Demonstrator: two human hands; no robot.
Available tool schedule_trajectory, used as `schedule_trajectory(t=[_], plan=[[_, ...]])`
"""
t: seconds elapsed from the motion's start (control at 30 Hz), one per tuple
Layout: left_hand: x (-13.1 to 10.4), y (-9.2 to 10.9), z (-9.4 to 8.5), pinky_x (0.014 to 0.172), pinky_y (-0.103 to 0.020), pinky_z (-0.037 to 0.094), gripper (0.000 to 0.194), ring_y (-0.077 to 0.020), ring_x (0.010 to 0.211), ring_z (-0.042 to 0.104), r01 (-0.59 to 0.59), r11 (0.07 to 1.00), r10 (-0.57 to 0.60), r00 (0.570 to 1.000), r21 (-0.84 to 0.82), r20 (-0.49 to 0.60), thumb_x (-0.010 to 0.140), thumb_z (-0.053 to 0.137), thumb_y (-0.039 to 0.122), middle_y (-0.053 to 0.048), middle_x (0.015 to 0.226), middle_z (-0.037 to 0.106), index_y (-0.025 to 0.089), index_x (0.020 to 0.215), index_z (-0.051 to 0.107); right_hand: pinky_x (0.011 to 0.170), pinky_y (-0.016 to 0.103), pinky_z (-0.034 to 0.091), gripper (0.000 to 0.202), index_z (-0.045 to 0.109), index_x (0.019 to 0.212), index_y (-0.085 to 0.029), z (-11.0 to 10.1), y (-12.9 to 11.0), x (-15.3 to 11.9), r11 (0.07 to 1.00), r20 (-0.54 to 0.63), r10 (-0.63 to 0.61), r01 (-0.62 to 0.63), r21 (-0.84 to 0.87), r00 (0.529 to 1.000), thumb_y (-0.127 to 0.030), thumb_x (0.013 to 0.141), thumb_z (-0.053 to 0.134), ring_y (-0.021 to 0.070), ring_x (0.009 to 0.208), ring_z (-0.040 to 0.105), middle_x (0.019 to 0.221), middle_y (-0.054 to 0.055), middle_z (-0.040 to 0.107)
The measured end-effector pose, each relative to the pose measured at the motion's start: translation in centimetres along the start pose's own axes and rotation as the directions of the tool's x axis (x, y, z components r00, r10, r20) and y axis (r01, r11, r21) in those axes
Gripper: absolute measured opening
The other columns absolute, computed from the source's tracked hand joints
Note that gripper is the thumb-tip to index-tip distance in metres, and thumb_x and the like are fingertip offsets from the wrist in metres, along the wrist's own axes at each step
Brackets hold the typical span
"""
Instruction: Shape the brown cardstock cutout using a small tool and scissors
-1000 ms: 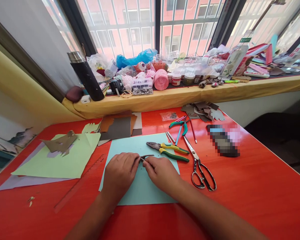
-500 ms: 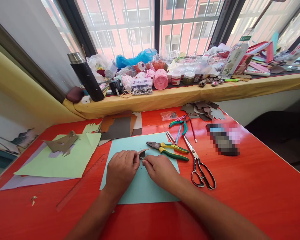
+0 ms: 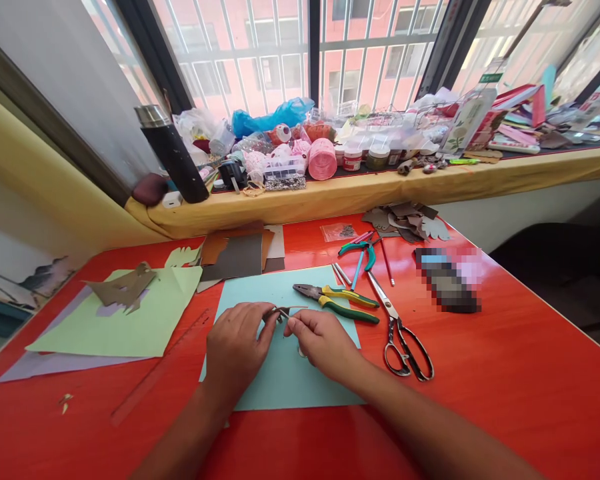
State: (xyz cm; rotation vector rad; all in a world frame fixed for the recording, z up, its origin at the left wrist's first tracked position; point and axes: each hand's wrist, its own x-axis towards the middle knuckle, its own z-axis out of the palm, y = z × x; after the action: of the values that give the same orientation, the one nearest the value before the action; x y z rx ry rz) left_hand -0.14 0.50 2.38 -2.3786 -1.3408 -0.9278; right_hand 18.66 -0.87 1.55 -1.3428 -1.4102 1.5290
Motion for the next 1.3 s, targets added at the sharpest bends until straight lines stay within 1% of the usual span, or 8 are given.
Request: schedule_trajectory(t=[0.2,0.4,0.57,0.67,0.8,0.9,1.07,1.3], plan=[[0.33,0.40,-0.50,0.075,-0.034,0.048,0.008,-0.0215,0.081,0.074,-0.068,0.997,0.069,0.997,0.034,-0.038,0.098,0.062,0.015,-0.001,0.086,0.079,0.021,0.096,0.066,0.040,0.021,0.025,0.029,0.066,0.088,-0.020,0.25,-0.35,-0.10,0.988,0.054,0.048,-0.055,0.148,0.997,-0.044,0.099,0.054,0.0097,0.041,0.033,0.049,-0.009,0.040],[0.67,0.67,-0.01,0.067,-0.034,0.043,0.014,-0.0189,0.064,0.065,-0.041,0.994,0.044,0.999,0.105,-0.025,0.095,0.056,0.014,0.000,0.070,0.071,0.021,0.085,0.063,0.039,0.021,0.022,0.028,0.061,0.081,-0.021,0.63,-0.77,0.00,0.962,0.106,0.085,-0.109,0.251,0.991,-0.044,0.098,0.056,0.0079,0.035,0.030,0.044,-0.011,0.038],[0.79,0.20,0.18,0.069,-0.035,0.043,0.014,-0.0207,0.065,0.064,-0.060,0.984,0.064,0.998,0.167,-0.019,0.093,0.056,0.012,0.000,0.067,0.067,0.021,0.084,0.062,0.037,0.020,0.017,0.028,0.060,0.080,-0.021,0.70,-1.00,0.36,0.875,0.200,0.109,-0.190,0.446,0.974,-0.044,0.095,0.058,0.0067,0.037,0.018,0.043,-0.013,0.034],[0.63,0.16,0.18,0.068,-0.035,0.043,0.013,-0.0207,0.065,0.064,-0.029,0.994,0.030,1.000,0.101,0.001,0.093,0.057,0.013,0.000,0.068,0.067,0.022,0.083,0.061,0.037,0.020,0.017,0.028,0.060,0.080,-0.021,0.51,-0.78,0.39,0.873,0.204,0.105,-0.188,0.449,0.973,-0.045,0.093,0.060,0.0066,0.037,0.017,0.044,-0.013,0.033],[0.27,0.32,0.15,0.070,-0.034,0.045,0.010,-0.0199,0.070,0.066,0.055,0.998,-0.054,0.998,-0.035,0.042,0.096,0.058,0.017,0.000,0.075,0.072,0.022,0.089,0.063,0.041,0.022,0.021,0.029,0.063,0.083,-0.021,0.17,-0.22,0.18,0.973,0.098,0.080,-0.099,0.206,0.992,-0.046,0.096,0.057,0.0083,0.038,0.029,0.046,-0.010,0.039],[0.17,0.27,0.01,0.075,-0.034,0.047,0.009,-0.0212,0.078,0.070,0.023,0.999,-0.021,0.999,-0.037,0.032,0.100,0.058,0.019,-0.002,0.085,0.077,0.021,0.096,0.065,0.049,0.023,0.026,0.027,0.068,0.087,-0.021,-0.05,-0.12,-0.04,0.996,-0.003,-0.048,0.048,-0.072,0.999,-0.038,0.100,0.053,0.0108,0.049,0.042,0.055,-0.006,0.050],[0.23,0.15,-0.29,0.075,-0.034,0.047,0.009,-0.0223,0.079,0.072,-0.031,0.999,0.031,0.999,-0.011,0.029,0.102,0.057,0.018,-0.003,0.089,0.079,0.021,0.098,0.065,0.056,0.025,0.026,0.027,0.069,0.087,-0.021,-0.22,-0.51,-0.32,0.899,-0.027,-0.227,0.199,-0.390,0.973,-0.031,0.102,0.049,0.0128,0.059,0.049,0.065,-0.002,0.059],[0.27,0.72,-0.19,0.069,-0.034,0.044,0.013,-0.0209,0.068,0.067,-0.017,0.999,0.014,0.998,0.051,0.069,0.098,0.055,0.017,-0.001,0.074,0.071,0.021,0.088,0.062,0.057,0.030,0.018,0.031,0.059,0.079,-0.021,0.21,-0.28,-0.47,0.771,-0.016,-0.276,0.212,-0.601,0.961,-0.032,0.104,0.047,0.0141,0.058,0.045,0.065,0.000,0.058]])
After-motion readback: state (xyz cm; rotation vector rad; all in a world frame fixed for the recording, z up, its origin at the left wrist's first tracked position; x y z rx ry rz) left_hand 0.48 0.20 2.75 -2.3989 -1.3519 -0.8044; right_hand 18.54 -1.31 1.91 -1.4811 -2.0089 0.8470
